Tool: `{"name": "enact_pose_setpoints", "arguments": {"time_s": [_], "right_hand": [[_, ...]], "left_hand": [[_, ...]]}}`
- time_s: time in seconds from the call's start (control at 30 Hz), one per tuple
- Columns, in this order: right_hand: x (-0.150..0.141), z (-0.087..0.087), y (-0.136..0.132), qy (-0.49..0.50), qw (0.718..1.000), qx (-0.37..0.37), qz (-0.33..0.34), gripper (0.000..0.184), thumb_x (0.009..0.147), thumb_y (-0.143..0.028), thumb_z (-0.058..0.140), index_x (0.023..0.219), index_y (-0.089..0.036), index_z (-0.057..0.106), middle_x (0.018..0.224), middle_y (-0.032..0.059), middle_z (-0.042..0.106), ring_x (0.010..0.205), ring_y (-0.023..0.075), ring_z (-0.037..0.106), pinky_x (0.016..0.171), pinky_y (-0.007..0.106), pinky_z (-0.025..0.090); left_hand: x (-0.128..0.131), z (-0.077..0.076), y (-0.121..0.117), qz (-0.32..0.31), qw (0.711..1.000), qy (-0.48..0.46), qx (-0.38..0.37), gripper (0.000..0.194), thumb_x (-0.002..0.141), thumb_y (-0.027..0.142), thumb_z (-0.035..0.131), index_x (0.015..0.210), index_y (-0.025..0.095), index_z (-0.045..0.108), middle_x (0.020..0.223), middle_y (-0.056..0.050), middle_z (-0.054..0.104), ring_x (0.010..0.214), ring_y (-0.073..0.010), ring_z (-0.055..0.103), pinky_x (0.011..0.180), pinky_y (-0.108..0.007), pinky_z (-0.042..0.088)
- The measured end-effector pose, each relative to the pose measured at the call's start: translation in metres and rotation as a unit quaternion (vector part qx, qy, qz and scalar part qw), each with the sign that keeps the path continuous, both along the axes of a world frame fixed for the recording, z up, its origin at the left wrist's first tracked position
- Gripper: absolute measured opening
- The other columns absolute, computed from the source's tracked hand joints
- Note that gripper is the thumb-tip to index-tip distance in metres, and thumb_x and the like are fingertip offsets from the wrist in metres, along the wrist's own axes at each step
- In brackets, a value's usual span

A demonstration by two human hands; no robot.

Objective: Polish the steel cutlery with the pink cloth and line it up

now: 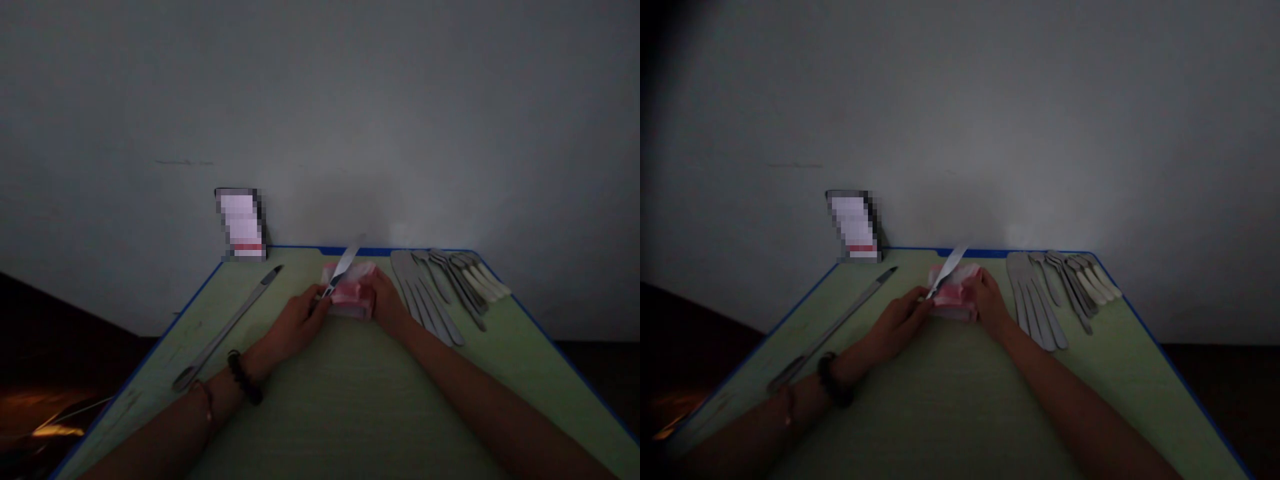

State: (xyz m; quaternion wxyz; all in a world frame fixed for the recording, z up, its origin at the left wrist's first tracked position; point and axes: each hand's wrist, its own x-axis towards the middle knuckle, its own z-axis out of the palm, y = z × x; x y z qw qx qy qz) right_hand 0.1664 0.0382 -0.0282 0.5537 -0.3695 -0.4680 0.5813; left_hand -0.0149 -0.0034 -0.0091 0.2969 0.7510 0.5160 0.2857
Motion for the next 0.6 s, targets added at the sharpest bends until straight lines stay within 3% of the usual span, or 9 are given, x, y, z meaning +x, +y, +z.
{"name": "enact_pose_setpoints", "arguments": {"time_s": [0.17,0.3,0.43,0.6], "right_hand": [[0.002,-0.014,0.005,-0.011,0.999,-0.017,-0.031,0.006,0.066,-0.022,0.054,0.071,-0.021,0.057,0.069,-0.0030,0.057,0.061,0.0115,0.052,0.057,0.024,0.042],[0.002,-0.021,0.010,0.036,0.997,-0.035,-0.057,0.010,0.066,-0.022,0.055,0.076,-0.022,0.056,0.071,-0.0037,0.058,0.063,0.0121,0.053,0.058,0.025,0.042],[0.000,-0.020,0.009,0.087,0.995,-0.030,-0.029,0.014,0.065,-0.022,0.060,0.078,-0.022,0.056,0.079,-0.0030,0.062,0.070,0.0133,0.056,0.067,0.026,0.045],[-0.002,-0.008,0.002,0.127,0.991,-0.029,0.027,0.016,0.067,-0.029,0.061,0.080,-0.022,0.058,0.076,-0.0014,0.065,0.073,0.0171,0.059,0.069,0.029,0.046]], "left_hand": [[-0.001,0.001,0.001,0.057,0.998,-0.032,0.012,0.028,0.092,0.041,0.038,0.092,0.017,0.054,0.052,0.006,0.051,0.046,-0.0109,0.047,0.045,-0.020,0.033],[-0.001,0.002,-0.001,0.044,0.997,-0.063,-0.020,0.029,0.093,0.043,0.036,0.096,0.019,0.050,0.048,0.008,0.052,0.039,-0.0099,0.046,0.043,-0.019,0.035],[0.000,0.000,-0.001,0.003,0.997,-0.041,-0.058,0.031,0.093,0.045,0.037,0.100,0.019,0.051,0.053,0.005,0.060,0.041,-0.0108,0.051,0.042,-0.019,0.038],[0.000,-0.002,0.003,0.000,0.998,0.000,-0.055,0.034,0.092,0.046,0.038,0.100,0.018,0.056,0.053,0.003,0.061,0.040,-0.0117,0.051,0.041,-0.020,0.037]]}}
